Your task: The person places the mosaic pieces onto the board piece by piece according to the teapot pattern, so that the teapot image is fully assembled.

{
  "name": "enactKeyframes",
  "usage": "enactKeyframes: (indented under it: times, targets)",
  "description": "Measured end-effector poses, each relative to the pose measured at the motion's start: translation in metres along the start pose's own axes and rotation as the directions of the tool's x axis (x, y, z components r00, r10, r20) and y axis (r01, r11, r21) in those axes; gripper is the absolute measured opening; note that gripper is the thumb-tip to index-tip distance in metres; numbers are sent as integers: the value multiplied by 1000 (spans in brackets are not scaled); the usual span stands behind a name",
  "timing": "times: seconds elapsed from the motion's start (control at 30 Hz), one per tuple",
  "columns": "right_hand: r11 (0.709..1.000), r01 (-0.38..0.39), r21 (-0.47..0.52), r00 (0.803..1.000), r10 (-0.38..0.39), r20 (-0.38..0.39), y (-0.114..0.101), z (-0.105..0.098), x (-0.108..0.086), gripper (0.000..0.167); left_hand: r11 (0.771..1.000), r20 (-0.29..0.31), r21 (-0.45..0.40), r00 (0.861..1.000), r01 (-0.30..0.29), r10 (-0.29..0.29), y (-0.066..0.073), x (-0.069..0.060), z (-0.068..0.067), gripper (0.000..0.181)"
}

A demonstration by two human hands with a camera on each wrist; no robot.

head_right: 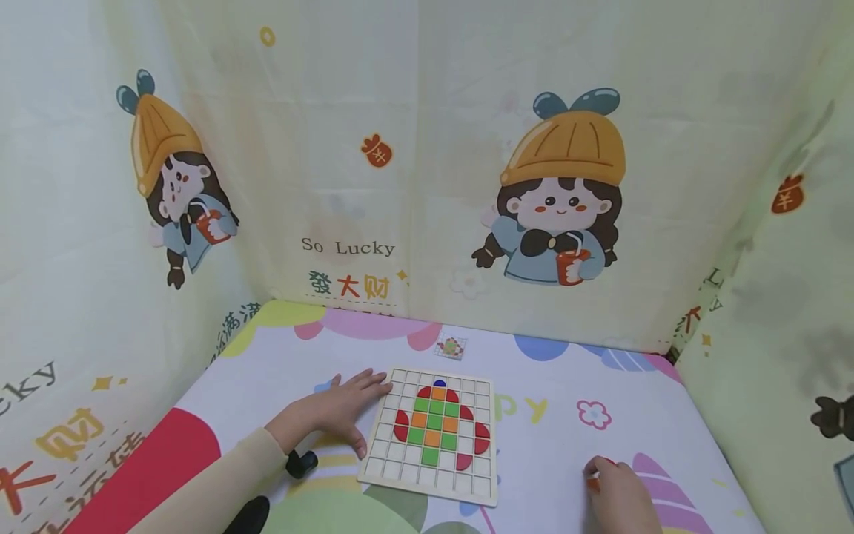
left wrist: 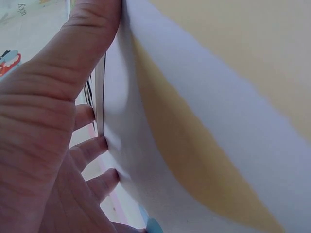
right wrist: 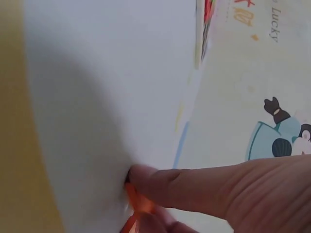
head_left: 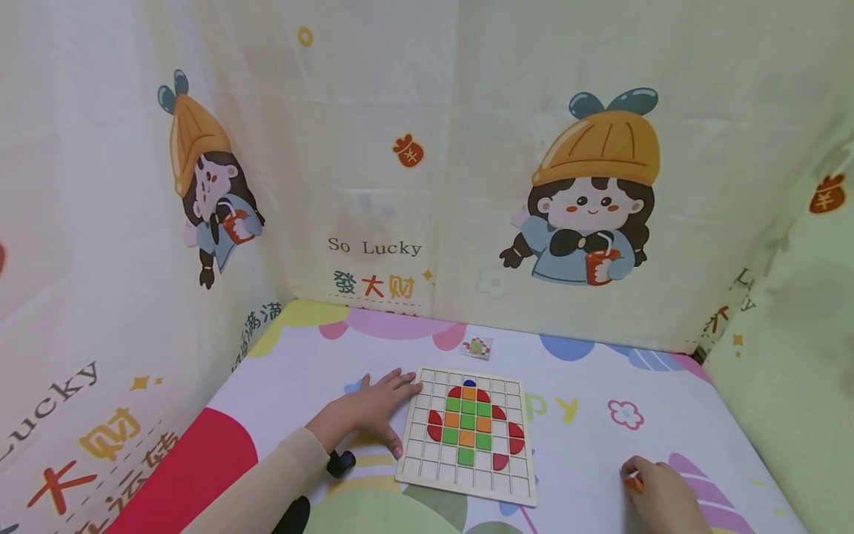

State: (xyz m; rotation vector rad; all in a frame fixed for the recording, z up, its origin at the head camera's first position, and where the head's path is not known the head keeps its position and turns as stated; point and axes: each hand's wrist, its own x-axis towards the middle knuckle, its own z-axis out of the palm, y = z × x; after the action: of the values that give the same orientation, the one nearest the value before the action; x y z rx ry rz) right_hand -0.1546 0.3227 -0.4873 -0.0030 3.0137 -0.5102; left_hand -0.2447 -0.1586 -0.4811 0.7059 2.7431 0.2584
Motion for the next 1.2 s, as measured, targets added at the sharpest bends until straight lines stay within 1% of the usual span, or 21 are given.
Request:
enactKeyframes:
  times: [0.2, 0.27, 0.33, 0.4, 0.47, 0.57, 0.63, 0.77, 0.87, 0.93, 1.03, 1.13, 1.2]
  targets:
    - [991, -62, 118, 998, 60, 19, -12, -3, 0, 18, 1000, -2, 0, 1000, -2, 2, 1, 0, 0, 125]
    - [985, -67, 158, 998, 64, 21, -19, -4, 0, 18, 1000, -2, -3, 1000, -3, 3, 1, -1, -1, 125]
    - [980, -54, 190, 999, 54, 7, -28, -3, -1, 18, 1000, -1, -6, 1000, -2, 2, 1, -1, -1, 125]
    - [973, -44, 226, 999, 45, 0, -38, -2, 0, 16, 1000, -1, -7, 1000, -1, 1, 1, 0, -1, 125]
    - [961, -55, 271, 998, 56, 5, -51, 0, 2, 14, 1000, 0, -3, 1000, -2, 2, 1, 0, -2, 125]
    - [936, -77, 345, 997, 67, 39, -72, 6, 6, 10, 1000, -1, 3, 1000, -4, 4, 1, 1, -2, 125]
    - [921, -76, 383, 997, 58, 58, -88, 9, 9, 10, 1000, -1, 9, 1000, -5, 5, 0, 0, -2, 125]
    - [914, -17, 405, 998, -8, 61, -117, 15, 11, 14, 1000, -2, 5, 1000, -6, 6, 0, 0, -1, 125]
    - [910, 69, 410, 994, -98, 50, -134, 20, 12, 12, 1000, -3, -5, 1000, -4, 4, 1, -1, -1, 125]
    - [901, 146, 409, 983, -179, 45, -142, 23, 13, 11, 1000, -3, -6, 1000, -4, 4, 1, -1, -1, 125]
    - [879, 236, 413, 957, -284, 58, -150, 29, 14, 8, 1000, -6, -4, 1000, -6, 6, 0, 0, -1, 125]
    - [877, 281, 389, 940, -333, 72, -156, 36, 16, 8, 1000, -10, 1, 1000, -9, 9, 0, -1, -1, 126]
    - [878, 299, 374, 934, -350, 76, -159, 40, 18, 8, 1000, -9, 1, 1000, -10, 10, 0, -1, -1, 126]
